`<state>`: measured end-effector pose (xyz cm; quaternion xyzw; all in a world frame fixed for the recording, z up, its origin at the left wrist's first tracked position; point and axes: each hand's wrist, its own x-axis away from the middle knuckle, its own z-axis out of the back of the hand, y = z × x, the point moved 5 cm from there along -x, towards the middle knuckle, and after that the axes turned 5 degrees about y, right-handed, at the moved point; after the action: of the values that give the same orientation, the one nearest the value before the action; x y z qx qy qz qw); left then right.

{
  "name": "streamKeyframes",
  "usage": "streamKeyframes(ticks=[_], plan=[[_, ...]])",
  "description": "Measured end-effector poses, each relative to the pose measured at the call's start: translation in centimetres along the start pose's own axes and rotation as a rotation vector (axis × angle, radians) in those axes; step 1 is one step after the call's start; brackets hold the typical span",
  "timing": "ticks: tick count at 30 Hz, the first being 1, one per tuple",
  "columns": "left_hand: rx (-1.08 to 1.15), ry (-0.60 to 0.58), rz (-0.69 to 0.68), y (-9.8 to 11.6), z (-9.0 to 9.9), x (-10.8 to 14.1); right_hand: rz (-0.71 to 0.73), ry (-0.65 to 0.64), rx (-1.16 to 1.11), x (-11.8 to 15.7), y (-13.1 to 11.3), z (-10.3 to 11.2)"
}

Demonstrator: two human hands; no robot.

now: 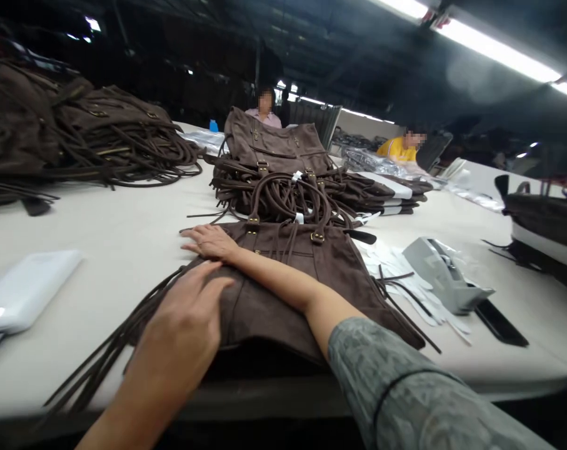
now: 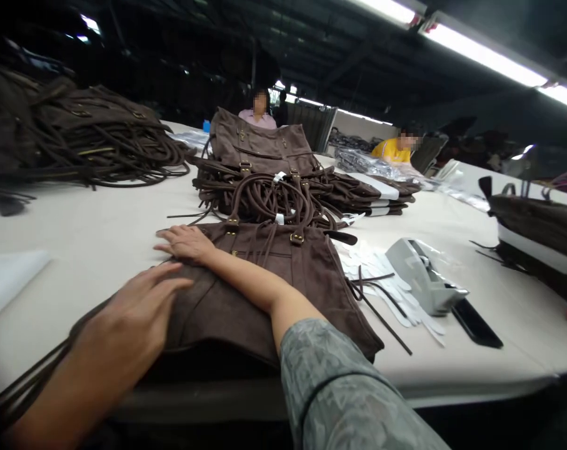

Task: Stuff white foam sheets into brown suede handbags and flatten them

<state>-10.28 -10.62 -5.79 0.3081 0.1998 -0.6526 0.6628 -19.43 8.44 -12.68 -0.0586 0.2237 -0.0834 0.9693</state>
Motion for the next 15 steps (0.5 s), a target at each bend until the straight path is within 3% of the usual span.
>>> streamKeyframes(ticks=[3,5,7,9,11,15], plan=[[0.020,-0.222,-0.085,0.9,-4.1,-1.7,0.015,0.073,-0.087,0.5,0.0,0.7],[0.046,-0.404,-0.008,0.1,-6.7,-0.7,-0.001,0.080,-0.145,1.0,0.2,1.2],[0.071,-0.508,0.056,-0.7,-8.1,0.7,-0.035,0.074,-0.195,1.7,0.7,2.0],[0.082,-0.534,0.064,-1.0,-8.5,1.5,-0.064,0.052,-0.230,3.1,1.3,3.6],[0.083,-0.532,0.036,-1.0,-8.4,1.7,-0.038,-0.058,-0.286,5.6,1.4,6.1],[0.075,-0.517,0.019,-0.7,-8.0,1.1,0.091,-0.377,-0.394,14.7,-1.1,13.2]])
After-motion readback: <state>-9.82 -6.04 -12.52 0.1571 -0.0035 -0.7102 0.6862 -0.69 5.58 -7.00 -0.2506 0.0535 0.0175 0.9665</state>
